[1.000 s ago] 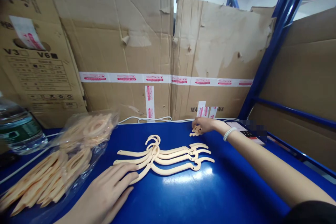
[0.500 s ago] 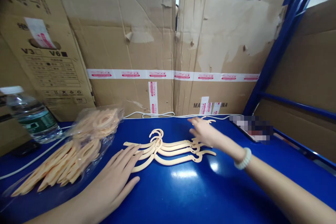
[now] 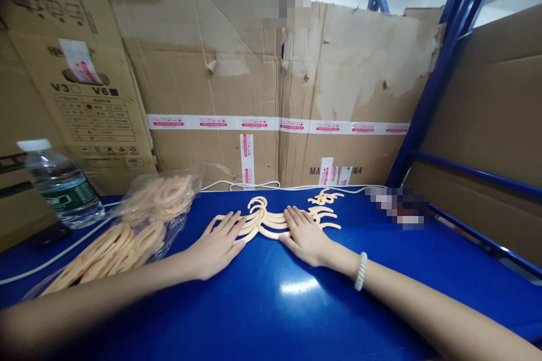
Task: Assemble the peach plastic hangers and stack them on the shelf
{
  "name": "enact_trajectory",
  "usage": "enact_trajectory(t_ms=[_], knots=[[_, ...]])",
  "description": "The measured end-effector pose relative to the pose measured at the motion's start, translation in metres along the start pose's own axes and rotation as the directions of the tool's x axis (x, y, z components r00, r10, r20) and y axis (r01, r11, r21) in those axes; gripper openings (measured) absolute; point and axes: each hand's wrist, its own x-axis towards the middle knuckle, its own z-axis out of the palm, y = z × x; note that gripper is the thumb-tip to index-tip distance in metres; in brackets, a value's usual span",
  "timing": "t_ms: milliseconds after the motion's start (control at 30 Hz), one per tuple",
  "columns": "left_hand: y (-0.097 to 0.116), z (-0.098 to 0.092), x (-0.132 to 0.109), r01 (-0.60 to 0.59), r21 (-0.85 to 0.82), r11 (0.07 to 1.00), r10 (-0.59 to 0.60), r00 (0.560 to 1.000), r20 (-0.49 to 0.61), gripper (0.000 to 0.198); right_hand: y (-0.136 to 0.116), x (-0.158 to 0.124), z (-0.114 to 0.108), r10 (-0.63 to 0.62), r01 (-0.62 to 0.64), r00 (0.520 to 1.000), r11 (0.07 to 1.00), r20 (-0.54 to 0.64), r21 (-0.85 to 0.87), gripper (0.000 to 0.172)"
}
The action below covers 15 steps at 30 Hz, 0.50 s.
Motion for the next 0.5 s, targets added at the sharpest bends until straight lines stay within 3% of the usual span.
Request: enact_trajectory(t_ms=[133,267,367,500], knots=[[-0.006,-0.003,0.022,-0.014,-0.026,1.0,0.015,1.0,0.021,0.064,0.011,0.014,0.005,0.028,-0.028,0.999,1.0,-0.026,-0.006,0.069],[-0.006,-0.008,0.029,0.0,-0.043,0.999,0.001,1.0,0.011,0.066,0.017,0.02,0.006,0.021,-0.022,0.998,1.0,-0.064,-0.016,0.062],[0.0,-0.017,0.021,-0.025,-0.044,0.999,0.024,0.999,-0.021,0.068,0.031,0.024,-0.003,0.034,-0.04,0.989,0.999,-0.144,-0.033,0.05],[0.017,-0.037,-0.01,-0.107,-0.075,0.991,0.105,0.994,-0.038,0.072,0.076,0.033,-0.028,0.111,-0.129,0.967,0.989,-0.23,-0.066,0.039]])
